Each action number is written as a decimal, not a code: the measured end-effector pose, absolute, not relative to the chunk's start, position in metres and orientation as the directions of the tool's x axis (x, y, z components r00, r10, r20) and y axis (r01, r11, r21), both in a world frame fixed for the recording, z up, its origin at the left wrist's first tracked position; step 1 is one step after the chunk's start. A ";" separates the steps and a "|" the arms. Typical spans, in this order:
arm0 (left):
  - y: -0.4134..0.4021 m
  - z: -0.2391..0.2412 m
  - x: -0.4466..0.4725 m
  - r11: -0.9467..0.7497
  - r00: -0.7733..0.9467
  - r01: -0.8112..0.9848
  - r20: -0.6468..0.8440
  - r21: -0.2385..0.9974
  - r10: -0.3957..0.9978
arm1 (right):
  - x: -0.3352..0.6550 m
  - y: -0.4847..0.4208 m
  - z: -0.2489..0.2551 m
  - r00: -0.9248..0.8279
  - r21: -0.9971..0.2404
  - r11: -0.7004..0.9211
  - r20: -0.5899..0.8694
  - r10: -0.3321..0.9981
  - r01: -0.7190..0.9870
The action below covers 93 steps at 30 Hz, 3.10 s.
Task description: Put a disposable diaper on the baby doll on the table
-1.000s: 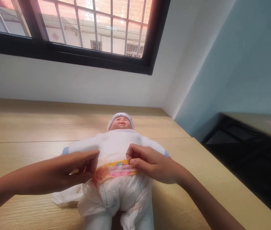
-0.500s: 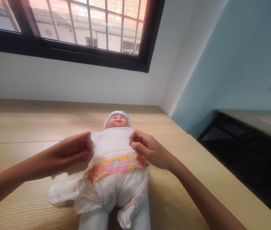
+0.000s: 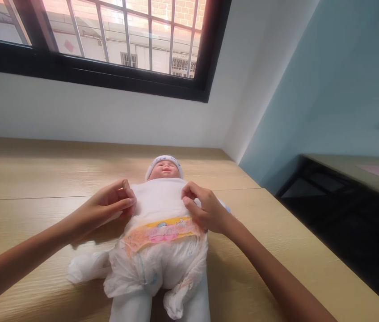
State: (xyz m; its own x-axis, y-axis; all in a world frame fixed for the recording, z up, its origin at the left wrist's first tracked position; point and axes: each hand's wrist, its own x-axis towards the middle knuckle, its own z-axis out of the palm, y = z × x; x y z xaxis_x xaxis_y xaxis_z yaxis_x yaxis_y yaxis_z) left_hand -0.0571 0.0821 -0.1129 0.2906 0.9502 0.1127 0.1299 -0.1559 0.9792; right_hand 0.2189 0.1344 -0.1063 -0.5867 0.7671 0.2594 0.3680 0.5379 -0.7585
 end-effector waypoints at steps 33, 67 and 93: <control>0.078 -0.103 -0.061 0.080 0.389 -0.013 -0.069 0.997 0.919 | 0.240 0.142 -0.086 -0.685 -0.965 -0.169 -0.262 0.680 0.201; 0.086 -0.104 -0.080 -0.328 0.338 0.379 0.200 0.865 0.919 | 0.238 0.157 -0.103 -0.458 -0.981 -0.093 -0.005 0.889 -0.170; 0.084 -0.082 -0.100 -0.232 0.563 0.174 0.096 0.957 0.821 | 0.268 0.159 -0.078 -0.715 -0.979 -0.032 -0.170 0.678 0.203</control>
